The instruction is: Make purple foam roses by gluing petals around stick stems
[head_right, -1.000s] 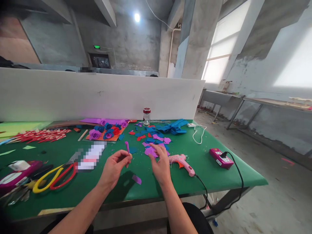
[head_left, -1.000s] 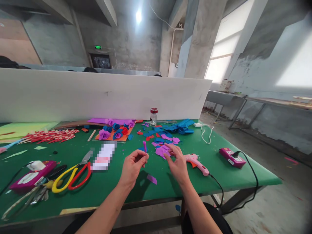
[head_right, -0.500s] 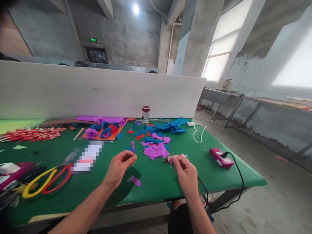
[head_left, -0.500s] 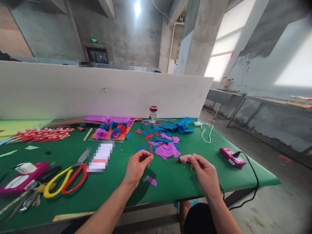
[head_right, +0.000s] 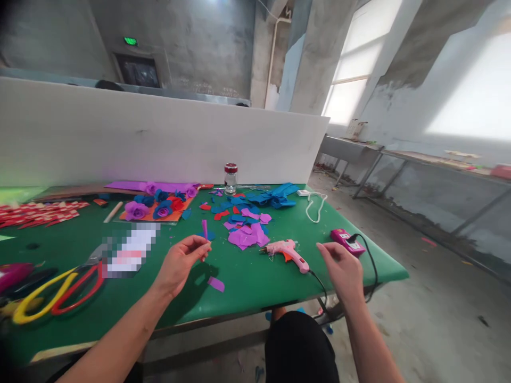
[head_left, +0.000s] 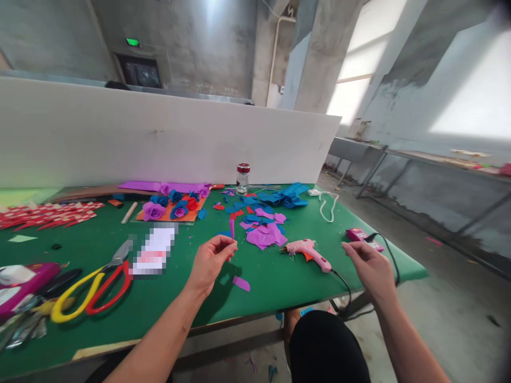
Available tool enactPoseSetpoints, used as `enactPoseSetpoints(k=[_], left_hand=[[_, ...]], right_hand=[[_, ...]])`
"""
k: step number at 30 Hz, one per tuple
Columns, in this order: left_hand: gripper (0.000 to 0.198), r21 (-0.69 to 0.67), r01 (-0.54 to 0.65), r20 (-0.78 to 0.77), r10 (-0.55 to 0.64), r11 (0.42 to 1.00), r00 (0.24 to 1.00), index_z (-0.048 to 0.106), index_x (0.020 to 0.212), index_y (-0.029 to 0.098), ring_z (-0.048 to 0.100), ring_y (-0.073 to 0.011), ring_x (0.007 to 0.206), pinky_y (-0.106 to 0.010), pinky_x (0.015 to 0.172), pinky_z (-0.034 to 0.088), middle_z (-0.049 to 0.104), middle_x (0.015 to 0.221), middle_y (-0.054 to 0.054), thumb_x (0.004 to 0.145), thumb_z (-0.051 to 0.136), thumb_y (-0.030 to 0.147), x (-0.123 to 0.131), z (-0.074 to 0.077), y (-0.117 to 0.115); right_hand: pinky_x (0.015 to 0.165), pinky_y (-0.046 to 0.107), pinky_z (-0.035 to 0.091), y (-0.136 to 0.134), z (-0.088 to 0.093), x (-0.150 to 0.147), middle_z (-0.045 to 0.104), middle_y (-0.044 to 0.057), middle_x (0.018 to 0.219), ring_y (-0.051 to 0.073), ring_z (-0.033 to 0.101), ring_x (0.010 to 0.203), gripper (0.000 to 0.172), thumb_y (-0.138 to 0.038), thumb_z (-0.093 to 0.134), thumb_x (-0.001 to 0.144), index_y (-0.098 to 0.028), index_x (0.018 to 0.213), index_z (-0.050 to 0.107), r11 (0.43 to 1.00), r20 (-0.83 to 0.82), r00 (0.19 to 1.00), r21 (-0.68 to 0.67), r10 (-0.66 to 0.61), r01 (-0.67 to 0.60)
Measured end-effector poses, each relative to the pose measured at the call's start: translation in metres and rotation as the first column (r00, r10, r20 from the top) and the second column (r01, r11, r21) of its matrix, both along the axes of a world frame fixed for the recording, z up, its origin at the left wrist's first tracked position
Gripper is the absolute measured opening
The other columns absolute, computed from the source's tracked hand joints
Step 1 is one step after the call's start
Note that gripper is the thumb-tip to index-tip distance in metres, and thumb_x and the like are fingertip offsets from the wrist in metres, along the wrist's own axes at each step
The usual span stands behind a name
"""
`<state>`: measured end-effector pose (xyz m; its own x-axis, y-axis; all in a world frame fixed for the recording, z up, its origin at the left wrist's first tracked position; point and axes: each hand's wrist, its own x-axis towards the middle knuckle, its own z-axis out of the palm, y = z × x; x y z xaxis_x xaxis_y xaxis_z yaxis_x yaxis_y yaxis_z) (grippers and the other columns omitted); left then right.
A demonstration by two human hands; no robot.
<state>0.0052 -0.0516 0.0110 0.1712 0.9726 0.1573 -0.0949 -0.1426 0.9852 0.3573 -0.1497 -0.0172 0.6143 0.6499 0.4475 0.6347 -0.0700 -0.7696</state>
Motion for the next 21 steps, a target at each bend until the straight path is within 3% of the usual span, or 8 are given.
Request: enactPoseSetpoints(k=[4,8,12,16,21], left_hand=[[0.024,0.009,-0.007,-0.007,0.007,1.0,1.0,0.067,0.073,0.016,0.053,-0.0116,0.061,-0.022,0.057,0.043,0.064,0.067,-0.002,0.065,0.076,0.037,-0.001,0.002,0.004],[0.026,0.011,-0.016,-0.044,0.016,1.0,0.999,0.067,0.073,0.016,0.053,-0.0121,0.063,-0.022,0.058,0.042,0.065,0.068,-0.002,0.067,0.076,0.04,-0.002,0.001,0.007],[0.025,0.032,-0.024,-0.087,0.027,0.999,0.996,0.068,0.074,0.017,0.055,-0.0132,0.067,-0.023,0.063,0.043,0.065,0.069,-0.002,0.069,0.074,0.041,-0.003,0.0,0.006],[0.024,0.039,0.012,-0.027,-0.011,0.999,1.0,0.064,0.075,0.018,0.058,-0.0142,0.07,-0.025,0.072,0.045,0.062,0.068,0.0,0.072,0.072,0.04,-0.002,0.003,0.003],[0.021,0.04,0.111,0.093,-0.114,0.993,0.989,0.057,0.083,0.021,0.048,-0.01,0.057,-0.022,0.058,0.042,0.054,0.066,0.004,0.08,0.065,0.04,0.001,0.004,-0.002]], right_hand=[[0.061,0.029,0.043,0.013,0.012,0.006,0.067,0.004,0.072,0.018,0.058,0.062,0.037,-0.054,0.059,0.077,-0.017,0.08,0.067,0.995,0.048,0.994,0.004,0.095,-0.095],[0.061,0.027,0.042,0.04,0.027,-0.013,0.067,0.003,0.069,0.017,0.057,0.062,0.033,-0.049,0.058,0.079,-0.018,0.073,0.066,0.975,0.121,0.968,-0.047,0.221,-0.217],[0.06,0.025,0.04,0.072,0.036,-0.042,0.065,0.001,0.063,0.016,0.055,0.06,0.03,-0.043,0.055,0.082,-0.019,0.068,0.065,0.933,0.208,0.915,-0.184,0.346,-0.311],[0.058,0.023,0.037,0.104,0.038,-0.058,0.066,0.0,0.068,0.014,0.055,0.062,0.026,-0.036,0.051,0.085,-0.019,0.076,0.067,0.883,0.272,0.859,-0.318,0.433,-0.344],[0.055,0.021,0.032,0.139,0.034,-0.063,0.066,-0.001,0.066,0.012,0.054,0.061,0.021,-0.03,0.054,0.084,-0.018,0.074,0.069,0.791,0.319,0.784,-0.516,0.533,-0.328]])
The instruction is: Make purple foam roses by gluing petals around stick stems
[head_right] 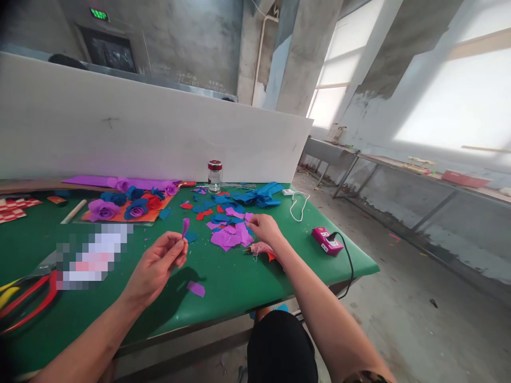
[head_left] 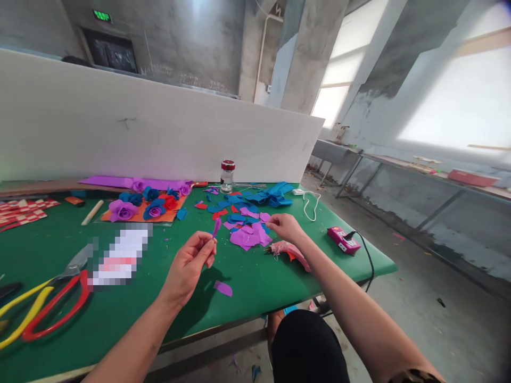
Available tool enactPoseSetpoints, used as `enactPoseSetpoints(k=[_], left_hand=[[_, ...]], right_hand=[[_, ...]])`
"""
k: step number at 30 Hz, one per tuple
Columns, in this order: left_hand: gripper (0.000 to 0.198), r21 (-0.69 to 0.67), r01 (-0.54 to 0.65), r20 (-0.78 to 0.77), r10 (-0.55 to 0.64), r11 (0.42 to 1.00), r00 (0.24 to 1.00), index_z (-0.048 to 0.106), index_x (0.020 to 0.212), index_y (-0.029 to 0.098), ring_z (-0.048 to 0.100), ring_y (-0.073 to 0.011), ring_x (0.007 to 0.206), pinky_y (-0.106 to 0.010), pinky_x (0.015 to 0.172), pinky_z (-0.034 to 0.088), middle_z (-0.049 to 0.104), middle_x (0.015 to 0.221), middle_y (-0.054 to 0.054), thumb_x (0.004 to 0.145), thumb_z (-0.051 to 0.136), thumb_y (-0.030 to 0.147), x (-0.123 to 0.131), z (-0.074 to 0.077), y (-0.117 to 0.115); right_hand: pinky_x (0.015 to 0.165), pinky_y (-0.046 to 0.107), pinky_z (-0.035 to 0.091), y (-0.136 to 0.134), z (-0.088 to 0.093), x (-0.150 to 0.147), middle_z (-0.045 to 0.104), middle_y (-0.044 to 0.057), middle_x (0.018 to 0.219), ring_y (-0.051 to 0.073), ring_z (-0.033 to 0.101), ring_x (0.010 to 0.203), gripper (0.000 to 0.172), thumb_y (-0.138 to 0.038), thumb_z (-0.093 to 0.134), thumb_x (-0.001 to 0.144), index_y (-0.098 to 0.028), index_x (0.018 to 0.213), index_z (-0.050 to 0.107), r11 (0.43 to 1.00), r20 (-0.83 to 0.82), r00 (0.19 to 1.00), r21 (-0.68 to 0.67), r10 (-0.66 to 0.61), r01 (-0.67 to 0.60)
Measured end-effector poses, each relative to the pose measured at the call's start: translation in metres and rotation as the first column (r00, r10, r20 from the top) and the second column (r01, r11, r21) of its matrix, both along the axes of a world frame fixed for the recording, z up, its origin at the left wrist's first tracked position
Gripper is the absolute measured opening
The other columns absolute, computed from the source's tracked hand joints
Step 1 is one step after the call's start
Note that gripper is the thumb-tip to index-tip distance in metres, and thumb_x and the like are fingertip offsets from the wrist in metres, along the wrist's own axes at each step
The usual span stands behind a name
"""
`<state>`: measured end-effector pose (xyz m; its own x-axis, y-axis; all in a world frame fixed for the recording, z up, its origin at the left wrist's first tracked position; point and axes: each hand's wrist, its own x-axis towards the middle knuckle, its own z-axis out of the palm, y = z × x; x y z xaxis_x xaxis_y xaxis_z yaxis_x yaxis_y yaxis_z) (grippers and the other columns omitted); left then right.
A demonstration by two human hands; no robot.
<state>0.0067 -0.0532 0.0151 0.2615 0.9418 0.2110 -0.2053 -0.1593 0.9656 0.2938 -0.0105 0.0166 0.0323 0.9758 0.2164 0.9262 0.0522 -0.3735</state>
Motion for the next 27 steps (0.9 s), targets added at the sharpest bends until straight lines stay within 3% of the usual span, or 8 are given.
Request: enactPoseSetpoints(k=[3,9,12,16,22,27], left_hand=[[0.02,0.016,0.007,-0.064,-0.006,1.0,0.998,0.059,0.079,0.02,0.046,-0.0095,0.061,-0.02,0.059,0.041,0.053,0.068,0.003,0.079,0.066,0.039,0.001,-0.002,-0.001],[0.022,-0.01,-0.053,-0.164,0.051,0.999,0.985,0.066,0.075,0.019,0.052,-0.0121,0.062,-0.022,0.06,0.043,0.058,0.065,0.001,0.064,0.077,0.036,0.002,-0.001,-0.003],[0.021,-0.01,-0.061,-0.184,0.058,0.998,0.981,0.066,0.071,0.019,0.047,-0.0108,0.057,-0.021,0.055,0.04,0.053,0.06,0.003,0.065,0.075,0.036,0.003,0.0,-0.005],[0.021,0.013,-0.049,-0.193,0.051,0.999,0.98,0.064,0.069,0.019,0.044,-0.0099,0.055,-0.02,0.052,0.038,0.05,0.058,0.003,0.069,0.072,0.038,0.003,-0.002,-0.005],[0.023,0.027,-0.062,-0.194,0.066,0.998,0.979,0.064,0.069,0.018,0.045,-0.0107,0.054,-0.021,0.052,0.039,0.05,0.057,0.002,0.069,0.071,0.04,0.004,-0.001,-0.006],[0.023,0.056,-0.052,-0.201,0.062,0.997,0.978,0.065,0.067,0.019,0.044,-0.0106,0.053,-0.021,0.051,0.038,0.051,0.056,0.002,0.069,0.071,0.041,0.004,-0.003,-0.005]], right_hand=[[0.053,0.022,0.03,0.018,-0.002,0.0,0.066,0.0,0.065,0.012,0.054,0.061,0.017,-0.026,0.058,0.081,-0.018,0.071,0.07,0.999,0.056,0.998,-0.05,0.009,-0.007],[0.054,0.023,0.031,0.042,-0.001,0.006,0.07,0.004,0.07,0.015,0.058,0.065,0.015,-0.025,0.06,0.081,-0.018,0.078,0.073,0.992,0.156,0.987,-0.118,-0.031,0.05],[0.055,0.022,0.033,0.051,-0.006,0.002,0.071,0.003,0.074,0.015,0.061,0.068,0.01,-0.026,0.067,0.076,-0.019,0.078,0.074,0.984,0.189,0.982,-0.178,0.008,0.026],[0.056,0.021,0.035,0.055,-0.017,-0.006,0.071,0.002,0.084,0.015,0.062,0.074,0.015,-0.026,0.073,0.071,-0.021,0.086,0.074,0.971,0.215,0.975,-0.238,0.059,-0.006],[0.061,0.022,0.039,0.053,-0.017,-0.003,0.071,0.003,0.084,0.017,0.063,0.079,0.017,-0.011,0.065,0.072,-0.02,0.084,0.073,0.966,0.258,0.964,-0.257,0.058,0.01],[0.068,0.023,0.042,0.066,-0.018,-0.01,0.069,0.006,0.101,0.019,0.063,0.091,0.022,-0.02,0.06,0.084,-0.022,0.104,0.068,0.969,0.264,0.964,-0.243,0.025,0.041]])
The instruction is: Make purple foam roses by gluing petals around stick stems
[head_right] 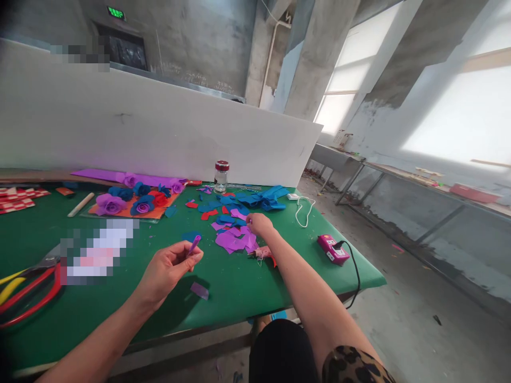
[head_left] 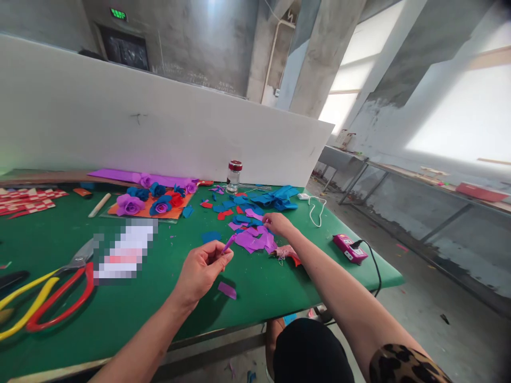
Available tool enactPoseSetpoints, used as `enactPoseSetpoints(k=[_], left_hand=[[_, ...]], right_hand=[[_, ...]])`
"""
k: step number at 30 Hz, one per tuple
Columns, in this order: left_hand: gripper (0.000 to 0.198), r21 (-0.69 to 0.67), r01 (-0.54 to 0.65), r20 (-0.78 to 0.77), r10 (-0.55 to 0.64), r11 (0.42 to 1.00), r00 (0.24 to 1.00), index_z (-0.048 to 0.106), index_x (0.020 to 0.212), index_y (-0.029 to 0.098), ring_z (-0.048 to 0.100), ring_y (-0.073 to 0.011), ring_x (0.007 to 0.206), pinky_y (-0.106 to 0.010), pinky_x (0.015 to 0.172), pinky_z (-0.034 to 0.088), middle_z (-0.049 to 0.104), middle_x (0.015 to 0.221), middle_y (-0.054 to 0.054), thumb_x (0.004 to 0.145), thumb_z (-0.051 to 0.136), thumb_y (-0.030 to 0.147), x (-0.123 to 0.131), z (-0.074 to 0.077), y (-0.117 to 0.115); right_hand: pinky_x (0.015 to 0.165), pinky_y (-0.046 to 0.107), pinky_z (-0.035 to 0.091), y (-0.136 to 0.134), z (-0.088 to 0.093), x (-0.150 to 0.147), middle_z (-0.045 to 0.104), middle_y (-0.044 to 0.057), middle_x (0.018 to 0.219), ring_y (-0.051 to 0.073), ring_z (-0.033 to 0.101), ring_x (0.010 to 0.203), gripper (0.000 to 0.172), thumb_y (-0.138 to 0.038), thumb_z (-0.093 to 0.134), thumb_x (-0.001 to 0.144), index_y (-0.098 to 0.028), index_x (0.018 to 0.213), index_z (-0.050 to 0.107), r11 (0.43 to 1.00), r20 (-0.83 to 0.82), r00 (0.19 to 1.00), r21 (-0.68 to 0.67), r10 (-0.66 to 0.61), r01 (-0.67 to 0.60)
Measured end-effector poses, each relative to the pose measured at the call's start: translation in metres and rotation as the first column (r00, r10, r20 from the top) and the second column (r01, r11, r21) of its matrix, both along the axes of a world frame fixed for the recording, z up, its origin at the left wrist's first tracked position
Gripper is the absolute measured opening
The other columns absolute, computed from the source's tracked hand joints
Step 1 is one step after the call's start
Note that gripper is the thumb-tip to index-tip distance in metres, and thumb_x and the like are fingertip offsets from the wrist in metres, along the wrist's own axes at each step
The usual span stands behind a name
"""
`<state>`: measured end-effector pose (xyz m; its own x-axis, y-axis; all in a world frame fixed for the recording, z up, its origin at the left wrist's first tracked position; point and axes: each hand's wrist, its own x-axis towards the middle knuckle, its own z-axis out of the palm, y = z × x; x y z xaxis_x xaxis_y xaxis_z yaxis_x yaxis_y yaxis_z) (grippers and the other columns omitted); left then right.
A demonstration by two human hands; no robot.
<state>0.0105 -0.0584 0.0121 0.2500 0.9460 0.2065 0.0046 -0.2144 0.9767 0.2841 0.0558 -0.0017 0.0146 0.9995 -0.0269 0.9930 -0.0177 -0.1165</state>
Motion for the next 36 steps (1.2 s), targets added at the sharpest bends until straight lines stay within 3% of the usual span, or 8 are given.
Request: enactPoseSetpoints(k=[3,6,15,18,21,28,33,36], left_hand=[[0.022,0.001,0.0,-0.007,0.0,1.0,1.0,0.065,0.067,0.019,0.044,-0.0106,0.052,-0.021,0.05,0.038,0.051,0.055,0.003,0.069,0.07,0.041,-0.001,-0.001,0.001],[0.022,-0.008,-0.009,-0.009,0.009,1.0,1.0,0.064,0.067,0.019,0.044,-0.0104,0.052,-0.02,0.051,0.037,0.05,0.056,0.003,0.07,0.07,0.04,-0.002,-0.001,0.002],[0.023,-0.016,-0.003,-0.029,0.003,1.0,1.0,0.063,0.069,0.019,0.043,-0.0102,0.053,-0.021,0.052,0.035,0.049,0.056,0.003,0.073,0.068,0.042,-0.006,-0.004,0.006],[0.025,-0.021,0.007,-0.029,-0.007,1.0,1.0,0.063,0.069,0.018,0.043,-0.01,0.053,-0.021,0.052,0.035,0.049,0.056,0.004,0.073,0.068,0.042,-0.006,-0.004,0.006],[0.025,-0.025,-0.001,-0.038,0.0,1.0,0.999,0.062,0.07,0.018,0.042,-0.0098,0.053,-0.021,0.052,0.035,0.048,0.056,0.004,0.073,0.067,0.042,-0.006,-0.002,0.005],[0.023,-0.022,-0.008,-0.062,0.007,1.0,0.998,0.061,0.07,0.017,0.042,-0.0091,0.054,-0.02,0.052,0.034,0.048,0.057,0.004,0.075,0.066,0.04,-0.007,0.002,0.005],[0.022,-0.016,0.006,-0.054,-0.007,1.0,0.998,0.061,0.071,0.017,0.042,-0.0091,0.053,-0.021,0.053,0.034,0.048,0.056,0.005,0.075,0.065,0.039,-0.007,-0.003,0.007],[0.022,-0.017,-0.005,-0.049,0.004,1.0,0.999,0.061,0.07,0.017,0.042,-0.0092,0.052,-0.021,0.052,0.034,0.047,0.054,0.005,0.074,0.066,0.039,-0.008,-0.004,0.008]], right_hand=[[0.074,0.027,0.048,0.009,-0.003,-0.006,0.068,0.007,0.103,0.02,0.062,0.093,0.021,-0.029,0.064,0.085,-0.019,0.103,0.067,0.999,0.002,1.0,-0.047,-0.018,0.018],[0.082,0.037,0.052,0.013,0.0,-0.003,0.062,0.008,0.115,0.02,0.062,0.098,0.027,-0.032,0.059,0.09,-0.017,0.114,0.06,0.995,0.021,0.999,-0.085,-0.042,0.044],[0.085,0.04,0.052,0.04,0.032,0.024,0.058,0.009,0.122,0.021,0.06,0.102,0.03,-0.032,0.056,0.092,-0.018,0.119,0.057,0.988,0.056,0.992,-0.094,-0.116,0.121],[0.085,0.04,0.052,0.048,0.036,0.022,0.058,0.009,0.121,0.021,0.06,0.101,0.028,-0.032,0.055,0.093,-0.018,0.117,0.058,0.992,0.041,0.995,-0.08,-0.089,0.092],[0.081,0.031,0.051,0.047,0.035,0.011,0.067,0.01,0.107,0.022,0.062,0.097,0.024,-0.029,0.055,0.092,-0.013,0.106,0.066,0.999,-0.001,1.0,-0.046,-0.022,0.022],[0.057,0.017,0.043,0.019,0.02,-0.035,0.071,-0.001,0.071,0.013,0.065,0.068,0.011,-0.028,0.071,0.074,-0.019,0.078,0.074,0.942,-0.179,0.947,-0.16,0.267,-0.296],[0.058,0.019,0.04,0.001,0.006,-0.057,0.071,0.001,0.082,0.016,0.063,0.075,0.023,-0.019,0.079,0.062,-0.02,0.085,0.072,0.953,-0.184,0.942,-0.063,0.28,-0.295],[0.058,0.019,0.039,0.0,0.011,-0.05,0.07,0.001,0.076,0.015,0.062,0.072,0.011,-0.017,0.073,0.068,-0.018,0.079,0.072,0.968,-0.22,0.944,0.001,0.246,-0.252]])
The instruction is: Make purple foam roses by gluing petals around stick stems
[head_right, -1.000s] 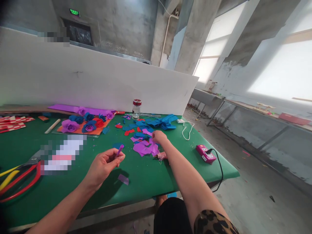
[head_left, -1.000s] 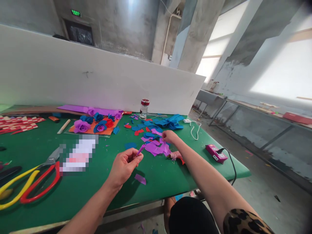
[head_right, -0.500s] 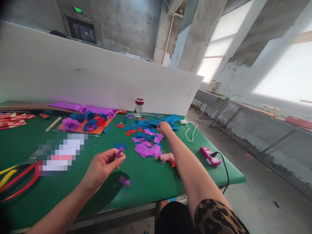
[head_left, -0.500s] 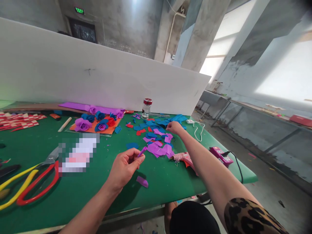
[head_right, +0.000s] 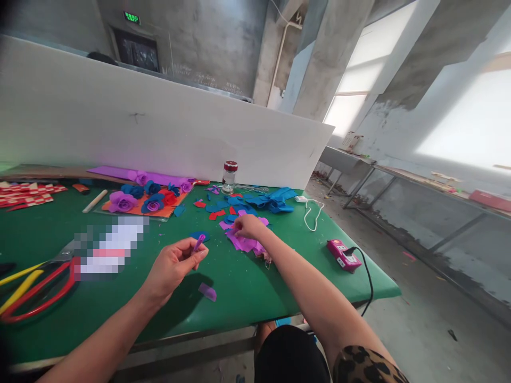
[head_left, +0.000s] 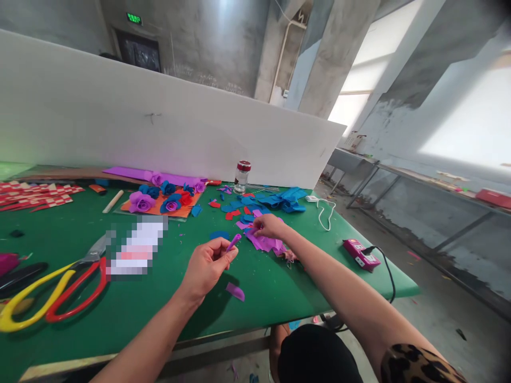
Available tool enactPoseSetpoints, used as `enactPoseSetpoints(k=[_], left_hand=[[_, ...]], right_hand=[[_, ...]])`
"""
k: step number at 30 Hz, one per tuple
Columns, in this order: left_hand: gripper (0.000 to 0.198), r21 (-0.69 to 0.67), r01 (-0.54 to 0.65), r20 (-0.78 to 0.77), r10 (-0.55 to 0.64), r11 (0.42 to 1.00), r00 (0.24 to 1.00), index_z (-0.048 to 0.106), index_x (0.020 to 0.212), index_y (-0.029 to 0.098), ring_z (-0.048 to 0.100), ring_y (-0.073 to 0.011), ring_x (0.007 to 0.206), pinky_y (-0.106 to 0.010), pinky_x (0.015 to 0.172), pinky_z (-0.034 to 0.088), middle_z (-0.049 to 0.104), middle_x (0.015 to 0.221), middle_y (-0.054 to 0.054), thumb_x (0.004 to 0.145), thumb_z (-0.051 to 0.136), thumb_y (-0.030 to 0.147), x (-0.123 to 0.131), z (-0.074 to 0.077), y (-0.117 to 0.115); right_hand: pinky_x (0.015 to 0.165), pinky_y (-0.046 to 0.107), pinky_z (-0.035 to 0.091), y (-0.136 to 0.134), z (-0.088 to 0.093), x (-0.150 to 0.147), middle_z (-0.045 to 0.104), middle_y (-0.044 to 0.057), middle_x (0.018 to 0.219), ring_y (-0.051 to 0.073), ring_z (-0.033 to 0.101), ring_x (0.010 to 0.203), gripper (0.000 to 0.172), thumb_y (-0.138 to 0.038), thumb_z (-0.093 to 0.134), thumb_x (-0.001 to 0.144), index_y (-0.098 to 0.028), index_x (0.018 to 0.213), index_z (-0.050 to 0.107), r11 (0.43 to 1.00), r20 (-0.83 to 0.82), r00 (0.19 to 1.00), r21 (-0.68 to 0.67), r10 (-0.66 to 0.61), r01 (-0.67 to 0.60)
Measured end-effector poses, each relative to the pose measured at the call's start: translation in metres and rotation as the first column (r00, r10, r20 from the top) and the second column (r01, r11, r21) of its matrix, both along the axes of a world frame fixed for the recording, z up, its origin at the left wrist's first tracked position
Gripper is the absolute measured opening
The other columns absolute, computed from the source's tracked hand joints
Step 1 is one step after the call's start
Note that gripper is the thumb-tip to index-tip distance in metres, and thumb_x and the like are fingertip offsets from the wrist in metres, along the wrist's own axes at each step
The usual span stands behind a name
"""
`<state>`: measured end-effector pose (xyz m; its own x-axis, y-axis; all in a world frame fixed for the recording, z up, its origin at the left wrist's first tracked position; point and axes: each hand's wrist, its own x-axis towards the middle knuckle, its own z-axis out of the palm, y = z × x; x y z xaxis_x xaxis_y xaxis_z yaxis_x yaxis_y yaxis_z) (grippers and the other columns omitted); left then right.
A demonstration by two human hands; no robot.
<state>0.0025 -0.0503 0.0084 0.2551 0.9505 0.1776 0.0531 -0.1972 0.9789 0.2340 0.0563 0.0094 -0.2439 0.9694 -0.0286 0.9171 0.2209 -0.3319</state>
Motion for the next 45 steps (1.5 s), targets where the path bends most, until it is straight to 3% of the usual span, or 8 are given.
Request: enactPoseSetpoints(k=[8,13,18,26,31,37,41,45], left_hand=[[0.024,0.011,-0.002,0.006,0.002,1.0,1.0,0.061,0.071,0.017,0.042,-0.0093,0.053,-0.022,0.053,0.034,0.048,0.055,0.005,0.074,0.066,0.04,-0.002,0.002,0.002],[0.023,0.003,0.006,0.004,-0.006,1.0,1.0,0.06,0.071,0.017,0.042,-0.0092,0.053,-0.022,0.054,0.034,0.047,0.055,0.005,0.074,0.066,0.04,-0.002,0.001,0.003],[0.023,0.002,0.007,-0.008,-0.007,1.0,1.0,0.06,0.071,0.018,0.041,-0.0093,0.052,-0.022,0.052,0.032,0.046,0.054,0.005,0.074,0.065,0.04,-0.002,0.003,0.002],[0.024,-0.01,0.008,-0.003,-0.008,1.0,1.0,0.06,0.069,0.018,0.042,-0.0091,0.052,-0.021,0.052,0.033,0.046,0.054,0.005,0.073,0.065,0.041,-0.002,0.005,0.0],[0.024,-0.008,0.002,-0.003,-0.002,1.0,1.0,0.06,0.069,0.018,0.043,-0.0095,0.052,-0.021,0.052,0.034,0.047,0.054,0.005,0.072,0.066,0.041,-0.002,0.005,0.0],[0.024,0.002,0.002,0.0,-0.002,1.0,1.0,0.061,0.068,0.018,0.042,-0.0095,0.052,-0.021,0.051,0.035,0.048,0.054,0.004,0.073,0.066,0.04,-0.002,0.008,-0.001],[0.022,-0.008,0.004,0.003,-0.004,1.0,1.0,0.061,0.069,0.018,0.042,-0.0099,0.052,-0.021,0.051,0.035,0.048,0.054,0.004,0.073,0.066,0.04,-0.002,0.006,-0.002],[0.022,-0.018,0.007,-0.007,-0.007,1.0,1.0,0.062,0.069,0.018,0.041,-0.0093,0.05,-0.021,0.05,0.033,0.047,0.053,0.005,0.073,0.065,0.039,-0.003,0.004,0.0]], right_hand=[[0.051,0.018,0.044,0.003,0.022,0.052,0.064,0.0,0.056,0.011,0.059,0.053,0.007,-0.012,0.058,0.081,-0.013,0.081,0.065,0.988,-0.201,0.968,-0.007,-0.15,0.152],[0.049,0.016,0.047,-0.001,0.022,0.066,0.067,0.002,0.058,0.011,0.063,0.053,0.013,-0.015,0.051,0.087,-0.014,0.081,0.062,0.985,-0.281,0.945,-0.066,-0.169,0.157],[0.049,0.018,0.047,0.005,0.015,0.075,0.066,0.001,0.054,0.012,0.063,0.053,0.008,-0.015,0.057,0.085,-0.014,0.082,0.064,0.978,-0.216,0.954,-0.044,-0.208,0.203],[0.075,0.025,0.046,0.023,0.009,0.051,0.072,0.006,0.1,0.02,0.065,0.092,0.02,-0.023,0.063,0.082,-0.02,0.1,0.07,0.965,-0.003,0.98,0.173,-0.197,0.195],[0.067,0.022,0.045,0.026,0.002,0.033,0.073,0.005,0.086,0.019,0.065,0.081,0.016,-0.026,0.074,0.07,-0.019,0.084,0.074,0.988,0.085,0.988,0.098,-0.127,0.118],[0.062,0.019,0.045,0.031,0.012,0.048,0.073,0.0,0.074,0.015,0.066,0.073,0.013,-0.029,0.068,0.079,-0.019,0.083,0.076,0.996,0.086,0.992,-0.004,-0.088,0.089],[0.074,0.026,0.049,0.05,0.01,0.045,0.072,0.008,0.088,0.02,0.066,0.086,0.016,-0.027,0.062,0.086,-0.016,0.088,0.073,0.981,0.112,0.975,0.048,-0.192,0.188],[0.085,0.039,0.052,0.068,-0.008,0.026,0.061,0.009,0.117,0.021,0.061,0.1,0.027,-0.032,0.057,0.092,-0.017,0.114,0.06,0.975,0.081,0.972,0.031,-0.222,0.22]])
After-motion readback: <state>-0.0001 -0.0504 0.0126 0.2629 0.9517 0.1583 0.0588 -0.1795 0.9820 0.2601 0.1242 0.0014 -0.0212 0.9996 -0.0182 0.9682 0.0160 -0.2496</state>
